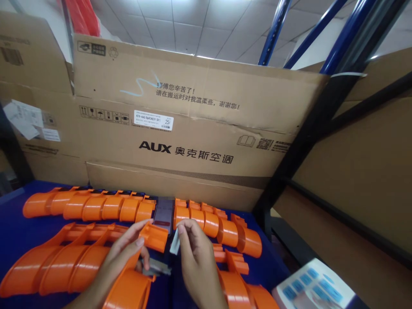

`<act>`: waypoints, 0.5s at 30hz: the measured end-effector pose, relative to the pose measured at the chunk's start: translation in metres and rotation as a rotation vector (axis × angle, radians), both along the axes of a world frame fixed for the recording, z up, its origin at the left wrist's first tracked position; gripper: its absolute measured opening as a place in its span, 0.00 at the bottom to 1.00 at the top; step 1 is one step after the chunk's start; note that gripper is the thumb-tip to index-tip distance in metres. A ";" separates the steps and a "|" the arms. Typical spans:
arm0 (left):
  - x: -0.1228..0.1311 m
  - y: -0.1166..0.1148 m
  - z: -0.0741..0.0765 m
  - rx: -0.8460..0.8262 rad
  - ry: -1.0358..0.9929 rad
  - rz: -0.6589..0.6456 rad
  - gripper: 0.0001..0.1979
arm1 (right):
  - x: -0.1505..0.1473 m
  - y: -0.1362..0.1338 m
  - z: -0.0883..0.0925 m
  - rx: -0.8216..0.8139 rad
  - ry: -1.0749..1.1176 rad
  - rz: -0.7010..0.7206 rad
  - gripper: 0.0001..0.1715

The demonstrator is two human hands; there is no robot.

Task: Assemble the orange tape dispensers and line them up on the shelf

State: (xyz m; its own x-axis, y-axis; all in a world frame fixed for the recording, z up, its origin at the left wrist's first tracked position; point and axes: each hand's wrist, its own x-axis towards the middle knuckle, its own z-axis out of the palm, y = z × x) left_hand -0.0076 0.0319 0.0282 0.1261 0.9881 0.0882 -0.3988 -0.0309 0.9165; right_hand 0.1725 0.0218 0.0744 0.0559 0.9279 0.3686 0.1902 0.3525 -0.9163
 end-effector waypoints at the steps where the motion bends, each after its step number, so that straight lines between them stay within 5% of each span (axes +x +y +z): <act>1: 0.000 0.000 0.000 0.000 0.004 -0.003 0.29 | -0.001 0.000 -0.001 -0.027 0.037 0.013 0.16; 6: -0.005 0.005 -0.003 -0.008 0.020 -0.029 0.31 | -0.003 -0.002 -0.003 -0.174 0.134 0.038 0.18; 15: -0.007 0.005 -0.004 -0.005 0.037 -0.031 0.30 | 0.000 -0.001 -0.004 -0.019 0.105 0.080 0.18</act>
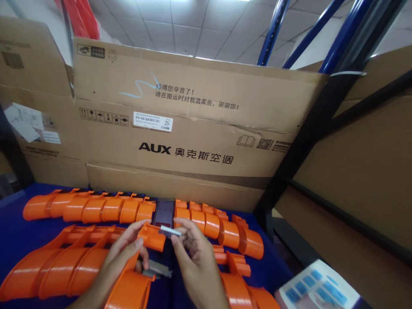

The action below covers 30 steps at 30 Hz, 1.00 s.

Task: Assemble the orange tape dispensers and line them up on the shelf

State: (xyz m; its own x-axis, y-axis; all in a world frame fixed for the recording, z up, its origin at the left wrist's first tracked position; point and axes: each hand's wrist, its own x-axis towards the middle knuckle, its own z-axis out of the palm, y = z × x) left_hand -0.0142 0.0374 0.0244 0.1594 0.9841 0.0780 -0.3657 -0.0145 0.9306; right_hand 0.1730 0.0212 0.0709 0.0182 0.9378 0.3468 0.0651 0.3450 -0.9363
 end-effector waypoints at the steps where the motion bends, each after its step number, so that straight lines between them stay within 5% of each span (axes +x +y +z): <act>1: -0.001 0.000 0.000 -0.010 0.008 -0.008 0.30 | 0.001 0.000 0.000 0.005 -0.009 -0.008 0.16; 19: 0.001 -0.004 0.006 0.051 0.002 0.097 0.34 | 0.007 0.001 0.000 0.066 -0.087 -0.090 0.17; 26: -0.006 0.001 0.003 0.015 0.111 -0.052 0.39 | 0.002 0.001 -0.006 0.045 -0.099 -0.061 0.16; 30: -0.001 -0.001 0.006 0.012 0.050 0.054 0.40 | 0.000 0.001 -0.002 0.013 -0.017 -0.120 0.23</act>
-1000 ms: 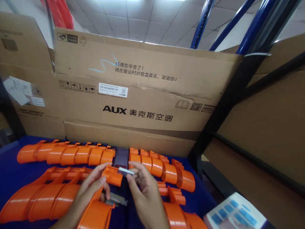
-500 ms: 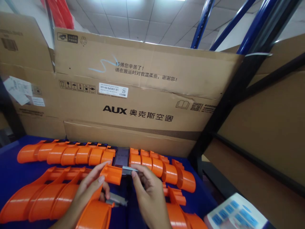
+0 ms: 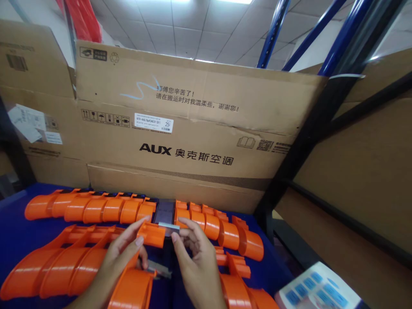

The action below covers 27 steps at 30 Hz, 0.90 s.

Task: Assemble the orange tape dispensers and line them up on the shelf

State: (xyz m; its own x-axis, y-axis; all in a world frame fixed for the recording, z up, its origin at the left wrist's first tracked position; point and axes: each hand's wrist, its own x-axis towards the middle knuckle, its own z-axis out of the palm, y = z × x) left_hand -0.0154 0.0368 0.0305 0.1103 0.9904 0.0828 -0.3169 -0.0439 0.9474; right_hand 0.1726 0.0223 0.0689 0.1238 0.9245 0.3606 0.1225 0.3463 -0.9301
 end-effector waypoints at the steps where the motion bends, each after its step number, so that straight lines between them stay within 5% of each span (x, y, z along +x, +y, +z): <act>1: 0.002 -0.001 0.002 0.003 -0.018 0.045 0.39 | 0.000 0.000 0.001 -0.005 0.007 -0.016 0.23; 5: 0.005 -0.005 0.009 0.021 -0.002 0.138 0.38 | 0.002 0.000 0.004 0.028 -0.055 -0.028 0.19; 21: 0.001 -0.010 0.003 0.028 0.118 0.040 0.36 | -0.001 -0.008 0.003 0.118 -0.467 0.155 0.15; 27: 0.000 -0.004 0.012 -0.009 0.030 0.152 0.40 | 0.003 -0.001 -0.002 0.095 -0.785 -0.056 0.14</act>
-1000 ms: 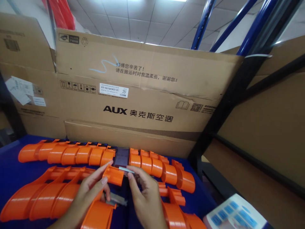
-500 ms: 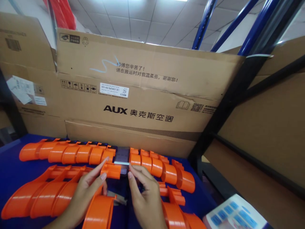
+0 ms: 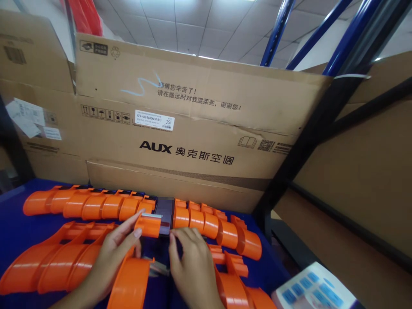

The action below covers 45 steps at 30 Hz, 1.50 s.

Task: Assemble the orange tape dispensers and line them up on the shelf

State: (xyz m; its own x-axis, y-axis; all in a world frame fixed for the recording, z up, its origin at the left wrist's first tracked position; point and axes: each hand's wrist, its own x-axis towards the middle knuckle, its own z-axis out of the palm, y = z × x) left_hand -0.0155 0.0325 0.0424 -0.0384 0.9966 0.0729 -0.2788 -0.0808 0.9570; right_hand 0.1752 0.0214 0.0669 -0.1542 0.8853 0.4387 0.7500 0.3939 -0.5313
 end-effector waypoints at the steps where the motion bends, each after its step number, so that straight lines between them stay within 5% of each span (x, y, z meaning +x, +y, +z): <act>1: 0.000 0.001 0.001 -0.008 -0.010 0.010 0.40 | -0.001 0.000 -0.002 -0.013 -0.111 -0.027 0.13; 6: 0.000 0.001 0.005 -0.024 -0.030 -0.013 0.44 | -0.009 0.001 -0.016 -0.082 -0.492 -0.098 0.14; 12: 0.000 -0.004 -0.004 0.006 0.015 -0.092 0.41 | -0.011 0.003 -0.023 -0.102 -0.567 -0.090 0.18; 19: 0.002 0.001 -0.013 0.029 -0.021 -0.082 0.33 | 0.003 0.009 -0.016 0.017 -0.404 -0.150 0.09; 27: 0.006 -0.004 -0.001 0.011 -0.048 -0.121 0.32 | 0.011 0.001 0.001 0.276 0.198 -0.120 0.10; 34: 0.007 -0.003 -0.006 0.055 -0.013 -0.179 0.29 | 0.006 -0.003 0.004 0.316 0.067 0.182 0.21; 45: 0.004 -0.004 -0.011 0.032 0.018 -0.247 0.30 | 0.005 -0.002 0.000 0.263 0.056 0.185 0.24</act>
